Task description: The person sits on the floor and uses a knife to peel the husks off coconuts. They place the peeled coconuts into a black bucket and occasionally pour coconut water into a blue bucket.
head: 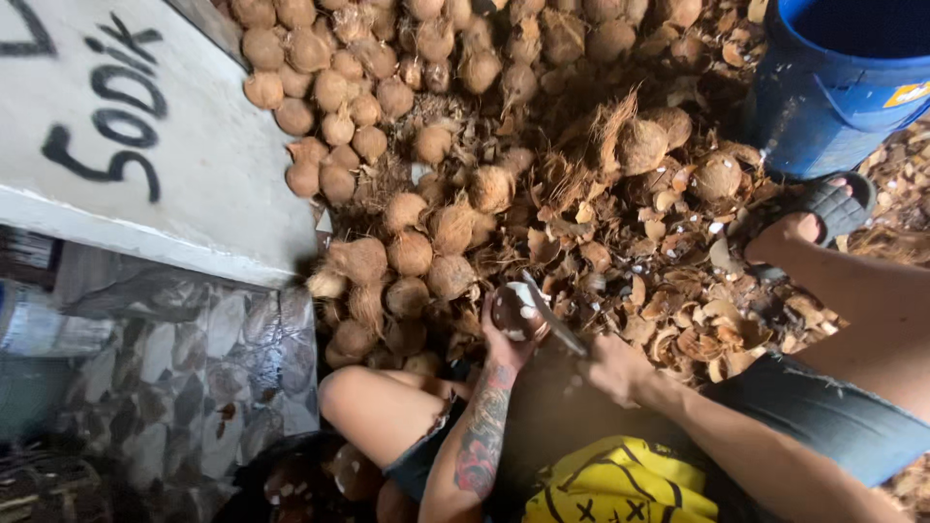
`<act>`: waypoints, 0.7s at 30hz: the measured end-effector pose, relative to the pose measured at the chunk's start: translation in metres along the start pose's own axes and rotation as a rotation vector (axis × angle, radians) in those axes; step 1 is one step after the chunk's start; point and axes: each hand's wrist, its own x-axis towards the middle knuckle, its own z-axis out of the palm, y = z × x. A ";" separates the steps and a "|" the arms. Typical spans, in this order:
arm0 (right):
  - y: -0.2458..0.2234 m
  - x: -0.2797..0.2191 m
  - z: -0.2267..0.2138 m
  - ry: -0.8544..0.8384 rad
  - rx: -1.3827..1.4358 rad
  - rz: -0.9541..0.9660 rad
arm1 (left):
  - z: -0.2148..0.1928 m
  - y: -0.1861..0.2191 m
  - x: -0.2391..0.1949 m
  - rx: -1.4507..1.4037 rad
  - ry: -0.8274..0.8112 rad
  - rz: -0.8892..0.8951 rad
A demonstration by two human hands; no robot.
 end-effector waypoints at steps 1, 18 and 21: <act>0.013 -0.006 0.000 0.137 0.067 -0.317 | -0.004 0.002 0.011 -0.012 -0.008 0.053; 0.015 -0.015 -0.021 0.261 0.004 -0.579 | 0.021 0.004 -0.047 -0.390 -0.107 -0.109; 0.039 0.005 0.014 0.280 -0.212 -0.639 | 0.007 -0.005 -0.051 -0.321 -0.062 0.023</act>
